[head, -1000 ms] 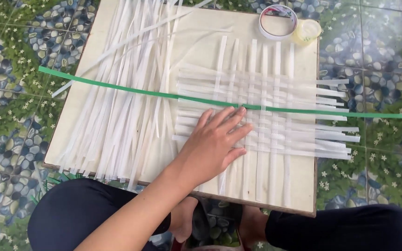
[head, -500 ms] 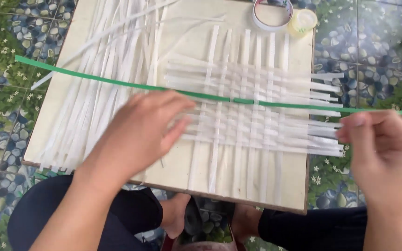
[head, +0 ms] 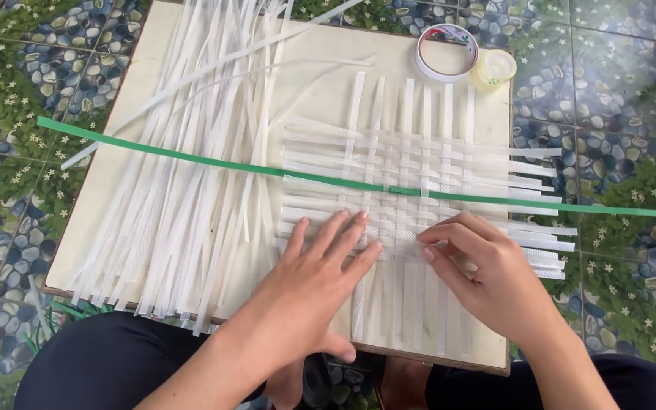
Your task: Weaving white plastic strips together on a wooden board to create a mat.
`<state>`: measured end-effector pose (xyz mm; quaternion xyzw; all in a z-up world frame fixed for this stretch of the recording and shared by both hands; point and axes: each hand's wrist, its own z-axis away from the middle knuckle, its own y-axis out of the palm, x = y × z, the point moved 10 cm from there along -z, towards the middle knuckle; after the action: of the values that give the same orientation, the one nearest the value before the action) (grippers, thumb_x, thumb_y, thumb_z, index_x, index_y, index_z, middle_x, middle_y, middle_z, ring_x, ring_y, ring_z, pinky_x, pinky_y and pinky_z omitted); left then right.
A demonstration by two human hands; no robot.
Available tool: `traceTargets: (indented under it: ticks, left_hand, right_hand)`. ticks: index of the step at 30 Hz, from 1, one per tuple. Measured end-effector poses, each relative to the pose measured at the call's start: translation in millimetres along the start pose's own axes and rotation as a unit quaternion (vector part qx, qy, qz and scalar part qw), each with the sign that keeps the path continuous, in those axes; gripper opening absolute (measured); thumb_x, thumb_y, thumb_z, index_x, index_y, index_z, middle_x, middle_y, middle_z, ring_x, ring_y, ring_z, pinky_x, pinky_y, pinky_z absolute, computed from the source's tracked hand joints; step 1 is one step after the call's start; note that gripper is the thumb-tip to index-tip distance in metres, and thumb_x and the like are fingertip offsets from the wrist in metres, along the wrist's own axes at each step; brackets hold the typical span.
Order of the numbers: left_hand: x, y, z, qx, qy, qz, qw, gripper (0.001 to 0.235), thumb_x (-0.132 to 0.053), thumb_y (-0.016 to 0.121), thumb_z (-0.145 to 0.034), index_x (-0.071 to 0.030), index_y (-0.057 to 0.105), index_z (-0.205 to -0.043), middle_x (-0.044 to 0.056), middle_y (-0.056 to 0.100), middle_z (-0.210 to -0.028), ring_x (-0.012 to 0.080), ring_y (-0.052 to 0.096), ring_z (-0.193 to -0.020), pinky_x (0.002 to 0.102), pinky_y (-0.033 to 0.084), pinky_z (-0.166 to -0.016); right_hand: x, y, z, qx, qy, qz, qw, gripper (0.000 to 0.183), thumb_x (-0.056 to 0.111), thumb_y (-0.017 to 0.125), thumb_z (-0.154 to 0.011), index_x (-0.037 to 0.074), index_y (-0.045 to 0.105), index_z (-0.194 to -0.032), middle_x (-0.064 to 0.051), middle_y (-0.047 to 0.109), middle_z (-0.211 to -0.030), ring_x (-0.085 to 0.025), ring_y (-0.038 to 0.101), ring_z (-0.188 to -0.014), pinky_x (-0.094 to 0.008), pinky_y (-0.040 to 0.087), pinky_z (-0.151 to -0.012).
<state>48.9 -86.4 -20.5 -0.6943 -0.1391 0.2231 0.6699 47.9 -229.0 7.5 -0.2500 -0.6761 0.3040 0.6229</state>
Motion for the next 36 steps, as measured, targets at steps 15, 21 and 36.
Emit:
traceTargets:
  ticks: [15,21,36]
  left_hand:
    - [-18,14,-3,0.085,0.000,-0.007,0.996,0.129,-0.068,0.094,-0.058,-0.006,0.025,-0.147,0.033,0.011,-0.154,0.0529,0.008,-0.140,0.073,0.017,-0.101]
    - [-22,-24,9,0.148,0.013,0.159,0.976,0.091,-0.054,0.073,-0.079,-0.007,0.034,-0.146,0.028,0.010,-0.157,0.0469,0.002,-0.144,0.066,0.008,-0.109]
    - [-21,-45,20,0.107,-0.051,0.267,0.956,0.062,-0.056,0.053,-0.084,-0.011,0.060,-0.126,0.013,0.042,-0.148,0.0298,0.024,-0.144,0.055,0.006,-0.116]
  right_hand:
    - [7,-9,45,-0.057,0.032,0.008,0.998,0.026,0.022,0.061,-0.087,0.014,0.070,-0.110,0.000,0.074,-0.111,-0.017,0.066,-0.107,-0.033,0.053,-0.085]
    - [-31,-53,138,-0.365,0.167,-0.206,0.892,0.034,0.001,0.054,-0.093,-0.005,0.053,-0.126,-0.020,0.067,-0.107,-0.022,0.063,-0.097,-0.029,0.049,-0.088]
    - [-94,18,184,-0.287,0.387,-0.370,0.794,0.027,0.006,0.055,-0.096,-0.006,0.059,-0.120,-0.026,0.068,-0.098,-0.031,0.058,-0.075,-0.048,0.056,-0.064]
